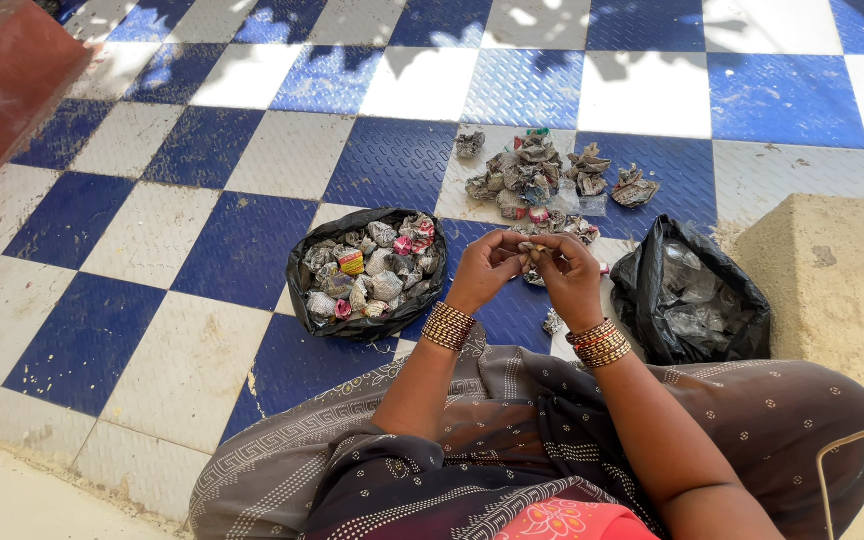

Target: The person sits on a checkered floor and wraps small items in pieces of newspaper. They fold the paper around each item, place the wrapped bundle into a black plastic bag, and repeat the process with additional items from a pile on the floor.

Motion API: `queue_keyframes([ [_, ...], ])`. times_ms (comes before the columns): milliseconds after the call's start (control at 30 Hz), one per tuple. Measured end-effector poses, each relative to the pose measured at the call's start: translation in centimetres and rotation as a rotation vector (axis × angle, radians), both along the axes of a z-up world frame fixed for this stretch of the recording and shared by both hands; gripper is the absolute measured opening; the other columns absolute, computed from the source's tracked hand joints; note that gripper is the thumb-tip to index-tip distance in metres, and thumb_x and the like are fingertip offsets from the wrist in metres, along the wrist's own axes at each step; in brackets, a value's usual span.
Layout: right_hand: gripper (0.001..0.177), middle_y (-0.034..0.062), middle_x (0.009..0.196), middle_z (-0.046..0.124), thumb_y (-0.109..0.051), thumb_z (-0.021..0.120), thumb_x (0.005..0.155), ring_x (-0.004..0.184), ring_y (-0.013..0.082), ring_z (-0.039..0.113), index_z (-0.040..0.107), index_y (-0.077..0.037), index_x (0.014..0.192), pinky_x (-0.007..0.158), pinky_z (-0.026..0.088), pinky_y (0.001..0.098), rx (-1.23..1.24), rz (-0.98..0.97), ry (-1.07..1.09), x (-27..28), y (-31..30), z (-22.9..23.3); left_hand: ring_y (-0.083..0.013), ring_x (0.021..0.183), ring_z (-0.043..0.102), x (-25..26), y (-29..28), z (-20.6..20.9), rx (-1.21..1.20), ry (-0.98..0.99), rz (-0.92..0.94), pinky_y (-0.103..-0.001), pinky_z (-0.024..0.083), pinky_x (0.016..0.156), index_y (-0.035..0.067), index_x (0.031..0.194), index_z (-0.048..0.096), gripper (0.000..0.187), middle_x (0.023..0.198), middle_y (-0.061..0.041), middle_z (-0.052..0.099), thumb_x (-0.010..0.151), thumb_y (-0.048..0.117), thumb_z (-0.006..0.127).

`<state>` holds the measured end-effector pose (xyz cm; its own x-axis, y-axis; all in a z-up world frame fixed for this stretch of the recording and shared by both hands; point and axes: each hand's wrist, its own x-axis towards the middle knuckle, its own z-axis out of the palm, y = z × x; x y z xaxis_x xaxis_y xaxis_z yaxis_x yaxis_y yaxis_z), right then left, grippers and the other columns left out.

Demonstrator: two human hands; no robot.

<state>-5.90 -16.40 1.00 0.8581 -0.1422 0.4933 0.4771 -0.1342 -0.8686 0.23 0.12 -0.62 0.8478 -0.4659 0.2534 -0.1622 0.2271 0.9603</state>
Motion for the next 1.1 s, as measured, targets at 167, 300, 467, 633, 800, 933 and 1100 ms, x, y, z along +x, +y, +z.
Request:
queue_keyframes([
  [167, 0.037, 0.0085, 0.122, 0.066, 0.005, 0.069, 0.093, 0.102, 0.0144, 0.07, 0.068, -0.004, 0.129, 0.082, 0.059, 0.0255, -0.187, -0.004, -0.009, -1.2, 1.2, 2.3, -0.0117, 0.089, 0.073, 0.7, 0.9, -0.1, 0.006, 0.018, 0.11, -0.028, 0.064, 0.079, -0.003, 0.119, 0.066, 0.022, 0.102, -0.008, 0.073, 0.097, -0.001, 0.062],
  [300, 0.053, 0.014, 0.131, 0.061, 0.005, 0.073, 0.084, 0.113, 0.0235, 0.065, 0.062, -0.002, 0.136, 0.088, 0.058, 0.0308, -0.365, 0.017, -0.166, -2.3, 2.4, 4.2, -0.0121, 0.089, 0.073, 0.7, 1.8, 0.5, -0.065, 0.114, 0.138, -0.029, 0.065, 0.078, -0.002, 0.114, 0.067, 0.017, 0.101, -0.007, 0.073, 0.098, 0.001, 0.064],
  [467, 0.037, 0.0102, 0.131, 0.063, 0.004, 0.071, 0.091, 0.11, 0.0173, 0.069, 0.064, -0.003, 0.127, 0.092, 0.06, 0.0295, -0.254, -0.002, -0.071, -1.9, 2.3, 3.2, -0.0117, 0.092, 0.073, 0.5, 1.3, 0.3, -0.106, 0.128, 0.084, -0.029, 0.064, 0.078, 0.0, 0.111, 0.064, 0.015, 0.104, -0.007, 0.07, 0.097, 0.001, 0.064],
  [633, 0.029, 0.0075, 0.121, 0.065, 0.004, 0.068, 0.094, 0.107, 0.0133, 0.069, 0.064, 0.0, 0.122, 0.091, 0.058, 0.0271, 0.031, 0.089, 0.103, 0.1, 0.3, 0.0, -0.0124, 0.091, 0.073, 0.3, 0.6, -0.2, -0.047, 0.128, 0.029, -0.028, 0.063, 0.079, 0.001, 0.112, 0.062, 0.016, 0.105, -0.006, 0.069, 0.096, 0.002, 0.065],
  [800, 0.019, 0.007, 0.111, 0.07, 0.007, 0.066, 0.093, 0.103, 0.0131, 0.069, 0.066, 0.001, 0.111, 0.091, 0.059, 0.0269, 0.334, 0.197, 0.234, 1.6, -1.8, -2.6, -0.0088, 0.091, 0.07, -0.1, 0.2, 0.3, 0.036, -0.068, 0.0, -0.025, 0.059, 0.08, 0.003, 0.112, 0.065, 0.018, 0.104, -0.003, 0.07, 0.095, 0.004, 0.071],
  [933, 0.015, 0.0056, 0.111, 0.068, 0.01, 0.064, 0.089, 0.1, 0.0136, 0.07, 0.068, 0.001, 0.1, 0.09, 0.061, 0.0295, 0.447, 0.215, 0.216, 2.2, -2.7, -3.6, -0.0073, 0.088, 0.07, -0.6, 0.2, 1.0, 0.139, -0.098, 0.033, -0.023, 0.057, 0.077, 0.003, 0.108, 0.07, 0.015, 0.099, -0.002, 0.072, 0.095, 0.008, 0.076],
  [1100, 0.013, 0.0082, 0.11, 0.067, 0.011, 0.067, 0.093, 0.101, 0.0145, 0.067, 0.067, 0.005, 0.104, 0.091, 0.057, 0.0287, 0.177, 0.178, 0.145, 2.3, -2.4, -4.0, -0.0066, 0.086, 0.071, -1.3, -0.3, 1.6, 0.178, -0.157, 0.125, -0.024, 0.059, 0.077, 0.002, 0.104, 0.069, 0.016, 0.095, -0.003, 0.075, 0.094, 0.01, 0.078],
])
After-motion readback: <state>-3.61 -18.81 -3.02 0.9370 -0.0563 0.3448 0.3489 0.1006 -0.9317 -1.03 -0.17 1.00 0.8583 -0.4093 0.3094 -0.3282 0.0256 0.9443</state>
